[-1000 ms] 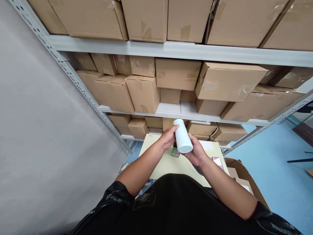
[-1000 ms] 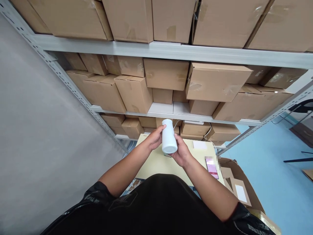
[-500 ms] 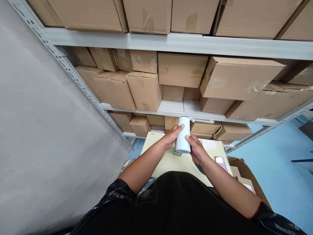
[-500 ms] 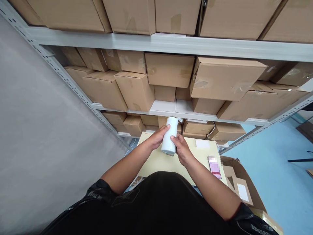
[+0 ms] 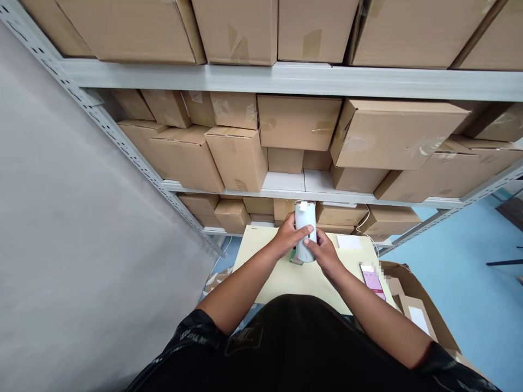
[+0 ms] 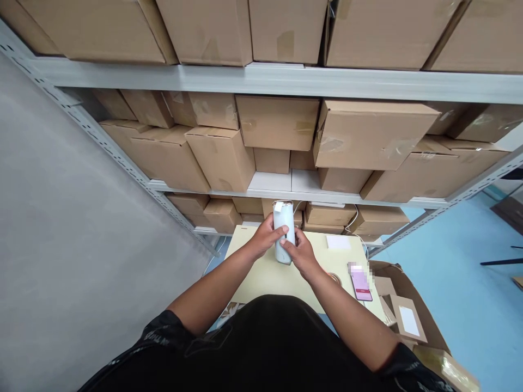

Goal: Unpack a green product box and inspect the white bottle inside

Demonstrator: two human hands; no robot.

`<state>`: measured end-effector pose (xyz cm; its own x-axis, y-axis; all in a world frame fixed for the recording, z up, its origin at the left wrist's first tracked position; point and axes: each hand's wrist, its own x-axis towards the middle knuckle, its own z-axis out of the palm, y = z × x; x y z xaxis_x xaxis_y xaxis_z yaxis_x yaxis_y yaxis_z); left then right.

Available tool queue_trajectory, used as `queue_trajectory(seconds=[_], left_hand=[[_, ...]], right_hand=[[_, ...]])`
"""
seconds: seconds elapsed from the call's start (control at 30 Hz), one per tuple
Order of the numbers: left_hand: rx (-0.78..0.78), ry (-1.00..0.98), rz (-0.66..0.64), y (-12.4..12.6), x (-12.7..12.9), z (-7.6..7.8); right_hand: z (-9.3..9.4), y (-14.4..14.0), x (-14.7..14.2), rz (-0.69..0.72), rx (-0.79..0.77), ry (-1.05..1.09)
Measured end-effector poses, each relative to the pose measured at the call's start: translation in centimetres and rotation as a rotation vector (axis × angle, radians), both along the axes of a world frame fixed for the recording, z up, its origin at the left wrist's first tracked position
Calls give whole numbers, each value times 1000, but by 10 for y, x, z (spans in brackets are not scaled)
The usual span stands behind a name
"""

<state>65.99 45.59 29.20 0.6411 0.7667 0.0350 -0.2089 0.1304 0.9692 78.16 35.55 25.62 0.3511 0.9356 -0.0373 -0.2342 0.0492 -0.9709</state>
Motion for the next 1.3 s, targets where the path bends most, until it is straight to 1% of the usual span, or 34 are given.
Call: queue_trajectory(seconds=[0.1, 0.2, 0.27, 0.33, 0.4, 0.47, 0.53, 0.6, 0.67, 0.73, 0.8, 0.9, 1.0, 1.1, 1.2, 1.3], left_hand=[[-8, 19, 9, 1, 2, 0], [35, -1, -48, 6, 7, 2], [71, 7, -82, 11, 10, 1], [134, 53, -56, 17, 11, -5], [277, 173, 21, 24, 10, -19], [478, 358, 65, 29, 7, -39], [642, 551, 20, 33, 5, -63], [715, 740, -47, 34, 5, -86], [700, 894, -90, 36, 6, -108], [646, 976, -123, 39, 5, -125], [605, 973, -159, 43, 3, -139], [558, 888, -191, 47, -3, -156], [492, 795, -159, 47, -5, -168], [437, 734, -117, 45, -3, -175], [391, 729, -87, 44, 0, -179], [379, 705, -71, 46, -1, -181]], right_hand=[[-1, 0, 3, 16, 9, -17], [3, 4, 11, 24, 24, -10], [5, 8, 19, -4, 24, -37], [4, 11, 29, -82, 26, -75], [0, 13, 41, -196, 33, -95], [-8, 15, 53, -304, 34, -100], [-19, 16, 65, -355, 22, -108], [-31, 18, 72, -346, -2, -116], [-43, 22, 75, -308, -25, -116], [-55, 30, 72, -272, -37, -125], [-66, 39, 68, -253, -54, -157], [-80, 54, 61, -230, -124, -223], [-92, 63, 57, -188, -201, -273], [-102, 68, 55, -138, -214, -307], [-110, 67, 56, -91, -231, -328], [-115, 61, 61, -93, -276, -395]])
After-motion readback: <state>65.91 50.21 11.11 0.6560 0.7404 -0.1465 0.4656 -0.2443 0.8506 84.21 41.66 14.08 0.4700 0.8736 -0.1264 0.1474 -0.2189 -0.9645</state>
